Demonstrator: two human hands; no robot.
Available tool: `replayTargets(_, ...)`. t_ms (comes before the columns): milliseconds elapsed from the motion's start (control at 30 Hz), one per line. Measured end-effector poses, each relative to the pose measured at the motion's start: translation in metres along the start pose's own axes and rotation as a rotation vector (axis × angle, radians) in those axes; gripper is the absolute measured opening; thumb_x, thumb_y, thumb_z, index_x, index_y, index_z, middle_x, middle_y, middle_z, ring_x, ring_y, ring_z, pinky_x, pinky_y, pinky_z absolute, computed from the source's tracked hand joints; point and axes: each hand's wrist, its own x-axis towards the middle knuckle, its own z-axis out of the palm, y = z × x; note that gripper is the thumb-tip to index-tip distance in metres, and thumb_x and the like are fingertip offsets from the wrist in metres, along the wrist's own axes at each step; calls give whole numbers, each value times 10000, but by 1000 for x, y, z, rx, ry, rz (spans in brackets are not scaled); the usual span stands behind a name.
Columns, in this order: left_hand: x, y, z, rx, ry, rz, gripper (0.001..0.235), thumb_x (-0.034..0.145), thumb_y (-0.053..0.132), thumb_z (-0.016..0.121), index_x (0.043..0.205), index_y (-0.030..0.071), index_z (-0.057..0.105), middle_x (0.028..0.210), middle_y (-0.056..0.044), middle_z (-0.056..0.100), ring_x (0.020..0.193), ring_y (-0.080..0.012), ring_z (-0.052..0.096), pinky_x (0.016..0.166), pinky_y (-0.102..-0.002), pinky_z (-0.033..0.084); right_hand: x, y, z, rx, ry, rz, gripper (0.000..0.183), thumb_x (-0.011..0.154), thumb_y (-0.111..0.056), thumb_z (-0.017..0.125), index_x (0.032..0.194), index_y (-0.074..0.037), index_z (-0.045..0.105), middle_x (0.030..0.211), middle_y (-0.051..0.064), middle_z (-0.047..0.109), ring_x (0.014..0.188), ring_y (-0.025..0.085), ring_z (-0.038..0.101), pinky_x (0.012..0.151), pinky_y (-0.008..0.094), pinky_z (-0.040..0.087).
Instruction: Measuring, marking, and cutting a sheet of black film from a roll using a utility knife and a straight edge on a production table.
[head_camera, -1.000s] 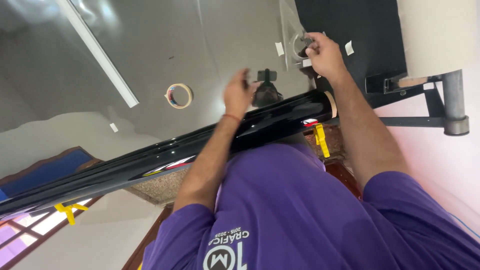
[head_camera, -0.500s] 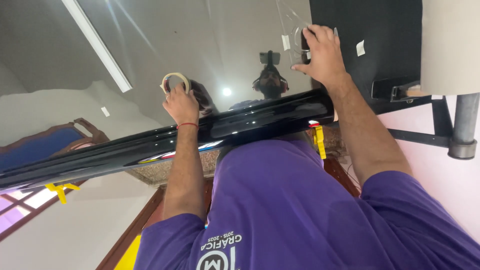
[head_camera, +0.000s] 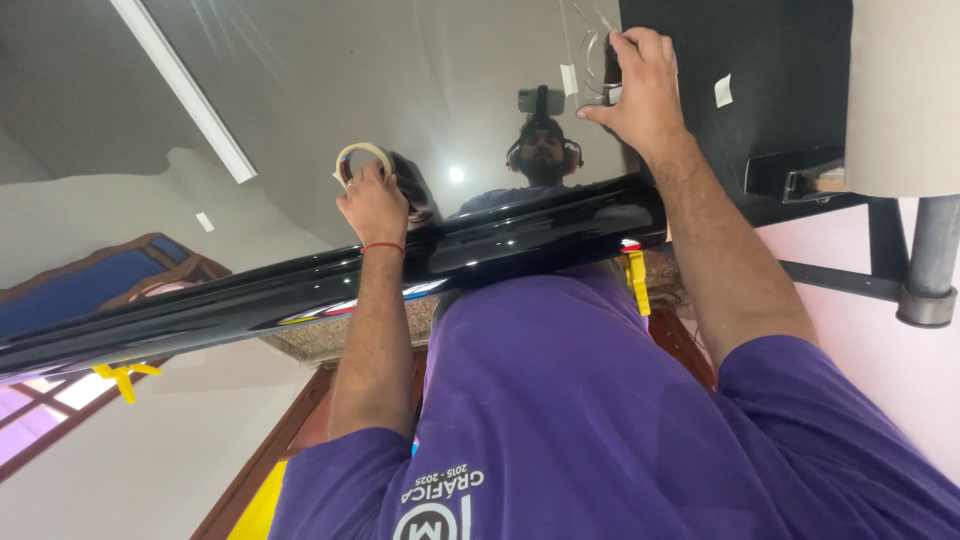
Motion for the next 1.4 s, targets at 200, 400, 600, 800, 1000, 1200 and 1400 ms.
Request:
replayTargets(200,-1,3,-6,17,-15,-5,236,982,300,826,1188,225,741,1082,-32,797,992,-332,763,861,-528,518,3,-2,-3,47,-4,23,1117,757,-377,1181,1595,88,608,1462,191,538,1287,388,494,1151,519,485)
replayTargets(400,-6,15,-17,-40,11,14,236,977,275,793,1206,230,753,1172,-75,809,1039,-363,773,875,-544,515,0,-3,-6,51,-12,29,1126,764,-376,1182,1610,79,593,1480,196,538,1313,393,492,1166,527,468)
replayTargets(600,-46,103,-109,-727,6,282,178,1036,149,751,1209,105,749,1107,-109,814,944,-330,780,866,-461,581,-27,-51,-41,222,55,-65,774,976,-413,1022,1504,15,653,1441,225,617,1365,424,549,1158,568,432)
replayTargets(800,-86,174,-178,-1257,-189,298,217,982,89,905,1189,126,848,1009,-53,845,1019,-276,860,939,-395,683,-83,-149,-59,969,-75,-14,423,1064,-302,856,1391,-42,786,1311,151,771,1229,318,762,1161,483,550)
replayTargets(1000,-83,184,-234,-1114,-31,487,170,1029,203,875,1197,181,867,1106,6,856,1036,-239,847,910,-356,683,-94,-157,-82,914,132,-196,246,1108,-112,787,1299,36,833,1249,184,822,1256,405,784,1227,589,520)
replayTargets(1200,-77,202,-261,-1246,-157,557,699,1037,360,912,1589,57,607,1487,-159,659,1286,-368,731,1027,-464,663,-104,-121,-75,617,245,-548,174,1141,-120,713,1114,13,823,1199,182,824,1223,455,792,1304,661,403)
replayTargets(1400,-76,207,-274,-1228,-289,523,703,994,274,929,1575,23,622,1156,-114,790,960,-262,815,782,-363,649,-113,-108,-81,339,285,-740,368,1220,-219,508,1175,-58,836,1251,133,842,1223,388,792,1309,668,411)
